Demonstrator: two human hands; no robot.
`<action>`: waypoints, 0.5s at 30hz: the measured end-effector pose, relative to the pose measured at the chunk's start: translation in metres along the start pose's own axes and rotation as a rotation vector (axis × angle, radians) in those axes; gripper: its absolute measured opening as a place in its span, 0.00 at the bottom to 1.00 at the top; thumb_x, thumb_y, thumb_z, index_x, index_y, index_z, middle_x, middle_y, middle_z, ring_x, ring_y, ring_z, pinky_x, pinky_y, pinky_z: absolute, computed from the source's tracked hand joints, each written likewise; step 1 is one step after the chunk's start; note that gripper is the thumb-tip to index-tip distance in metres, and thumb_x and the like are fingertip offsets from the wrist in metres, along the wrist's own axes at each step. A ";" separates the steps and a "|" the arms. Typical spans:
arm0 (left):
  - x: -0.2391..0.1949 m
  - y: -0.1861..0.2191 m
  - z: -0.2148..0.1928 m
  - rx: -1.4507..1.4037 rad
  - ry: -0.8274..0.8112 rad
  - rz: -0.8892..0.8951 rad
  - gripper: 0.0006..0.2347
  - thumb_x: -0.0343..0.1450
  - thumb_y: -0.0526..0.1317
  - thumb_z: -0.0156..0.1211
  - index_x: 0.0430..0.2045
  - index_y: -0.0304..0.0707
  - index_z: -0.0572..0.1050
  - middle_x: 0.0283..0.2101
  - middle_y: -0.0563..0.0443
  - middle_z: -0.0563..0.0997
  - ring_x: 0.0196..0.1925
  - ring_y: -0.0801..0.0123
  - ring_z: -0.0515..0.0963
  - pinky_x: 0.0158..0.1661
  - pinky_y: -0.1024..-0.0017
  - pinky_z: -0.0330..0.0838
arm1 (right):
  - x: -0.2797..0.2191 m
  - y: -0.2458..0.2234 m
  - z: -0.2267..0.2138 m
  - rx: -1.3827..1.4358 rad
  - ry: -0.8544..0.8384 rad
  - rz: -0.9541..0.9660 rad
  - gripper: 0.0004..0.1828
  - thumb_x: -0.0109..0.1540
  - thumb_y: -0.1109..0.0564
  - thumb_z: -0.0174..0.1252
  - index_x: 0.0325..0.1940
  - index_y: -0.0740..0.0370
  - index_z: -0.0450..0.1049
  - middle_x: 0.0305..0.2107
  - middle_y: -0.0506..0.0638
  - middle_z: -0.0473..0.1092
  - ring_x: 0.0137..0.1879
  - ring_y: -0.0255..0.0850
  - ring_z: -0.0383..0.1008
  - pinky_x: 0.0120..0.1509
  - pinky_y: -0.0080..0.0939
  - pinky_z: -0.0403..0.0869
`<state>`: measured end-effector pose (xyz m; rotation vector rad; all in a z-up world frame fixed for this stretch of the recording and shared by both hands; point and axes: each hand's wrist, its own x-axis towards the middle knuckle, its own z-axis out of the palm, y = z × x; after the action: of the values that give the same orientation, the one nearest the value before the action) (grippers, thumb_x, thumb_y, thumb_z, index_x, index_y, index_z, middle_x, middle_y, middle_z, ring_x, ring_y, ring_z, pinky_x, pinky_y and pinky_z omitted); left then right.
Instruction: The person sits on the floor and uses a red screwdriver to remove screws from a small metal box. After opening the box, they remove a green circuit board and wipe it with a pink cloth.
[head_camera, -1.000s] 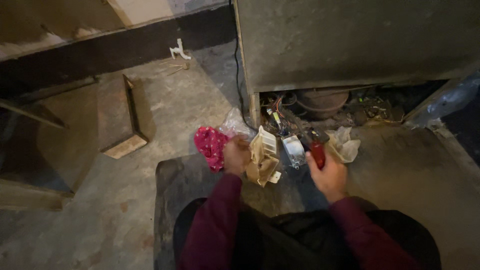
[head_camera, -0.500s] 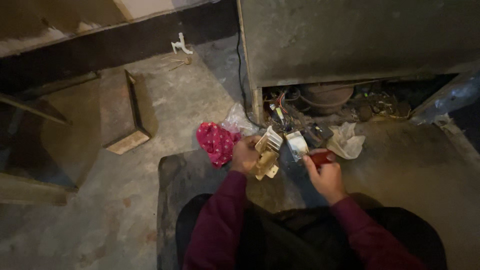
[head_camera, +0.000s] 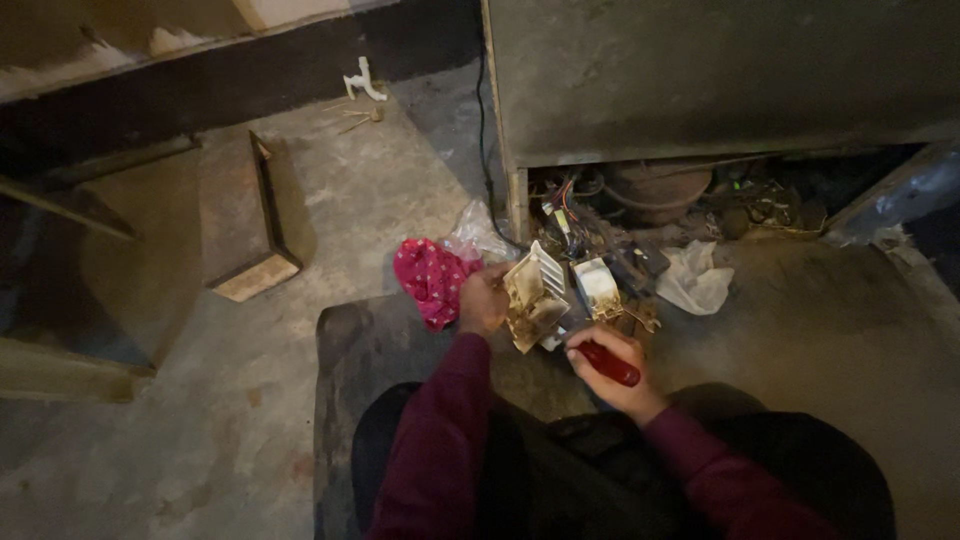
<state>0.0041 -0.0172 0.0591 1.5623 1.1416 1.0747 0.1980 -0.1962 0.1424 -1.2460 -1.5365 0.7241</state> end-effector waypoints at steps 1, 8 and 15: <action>0.000 0.005 -0.002 0.061 0.013 0.010 0.16 0.65 0.25 0.58 0.44 0.39 0.84 0.40 0.46 0.88 0.41 0.71 0.87 0.44 0.75 0.78 | 0.000 0.001 0.003 0.022 -0.009 -0.037 0.07 0.59 0.62 0.64 0.41 0.62 0.79 0.37 0.52 0.78 0.43 0.38 0.80 0.48 0.35 0.76; -0.001 0.036 -0.014 0.354 0.001 0.091 0.19 0.57 0.27 0.68 0.41 0.46 0.84 0.39 0.43 0.82 0.42 0.54 0.82 0.44 0.64 0.76 | 0.000 0.004 0.003 -0.096 -0.020 -0.186 0.09 0.58 0.62 0.62 0.42 0.63 0.78 0.41 0.54 0.77 0.44 0.40 0.81 0.49 0.38 0.78; -0.002 0.041 -0.007 0.393 -0.008 0.149 0.21 0.56 0.26 0.68 0.41 0.48 0.85 0.36 0.43 0.80 0.41 0.53 0.81 0.44 0.63 0.76 | -0.002 -0.007 0.000 -0.216 -0.153 -0.058 0.11 0.56 0.59 0.65 0.41 0.62 0.78 0.42 0.55 0.77 0.40 0.42 0.81 0.44 0.40 0.80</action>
<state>0.0053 -0.0254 0.0999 1.9809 1.3040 0.9767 0.1958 -0.1999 0.1485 -1.3217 -1.8074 0.6407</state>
